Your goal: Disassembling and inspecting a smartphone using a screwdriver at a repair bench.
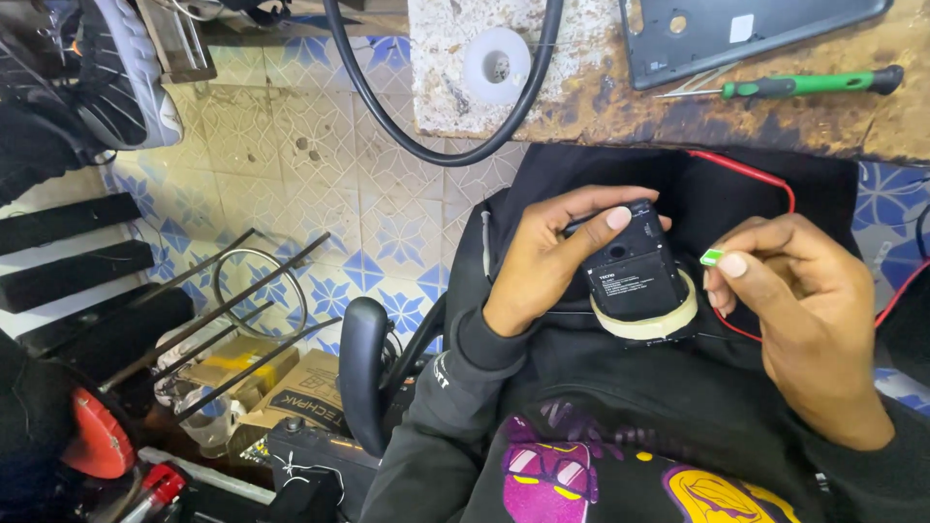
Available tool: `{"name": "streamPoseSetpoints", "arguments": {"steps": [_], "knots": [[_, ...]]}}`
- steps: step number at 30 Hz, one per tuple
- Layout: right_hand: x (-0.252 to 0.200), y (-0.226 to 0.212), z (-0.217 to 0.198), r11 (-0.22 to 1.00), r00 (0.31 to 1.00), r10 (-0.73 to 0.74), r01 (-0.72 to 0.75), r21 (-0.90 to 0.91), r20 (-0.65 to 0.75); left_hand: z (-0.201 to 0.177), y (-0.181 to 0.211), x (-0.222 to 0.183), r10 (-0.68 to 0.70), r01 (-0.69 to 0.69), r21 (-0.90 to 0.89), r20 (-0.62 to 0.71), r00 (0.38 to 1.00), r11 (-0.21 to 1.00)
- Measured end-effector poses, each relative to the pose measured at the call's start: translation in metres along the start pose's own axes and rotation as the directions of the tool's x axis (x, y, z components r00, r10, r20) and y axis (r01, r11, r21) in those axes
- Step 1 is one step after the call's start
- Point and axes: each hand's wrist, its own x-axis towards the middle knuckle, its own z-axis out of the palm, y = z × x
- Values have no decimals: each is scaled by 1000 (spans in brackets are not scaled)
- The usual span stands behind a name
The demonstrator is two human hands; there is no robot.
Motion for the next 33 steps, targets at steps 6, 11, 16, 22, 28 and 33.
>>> {"name": "streamPoseSetpoints", "arguments": {"steps": [6, 11, 16, 22, 28, 33], "knots": [[-5, -4, 3, 1000, 1000, 21, -21, 4, 8, 6, 7, -6, -48, 48, -53, 5, 999, 997], [-6, -3, 3, 999, 1000, 23, -23, 33, 4, 7, 7, -8, -34, 35, -43, 12, 999, 998], [-6, -6, 4, 1000, 1000, 17, -18, 10, 18, 7, 7, -9, -28, 29, -48, 13, 1000, 998], [-9, -6, 1, 977, 982, -122, 144, -154, 146, 4, 4, -8, 23, -25, -55, -36, 999, 998], [-16, 9, -12, 944, 969, -137, 191, -269, 207, 1, 7, -10, 81, -94, -76, -158, 984, 993], [-21, 22, -26, 908, 970, -129, 198, -368, 205, -1, -4, -12, 96, -189, -308, -292, 951, 933]]}}
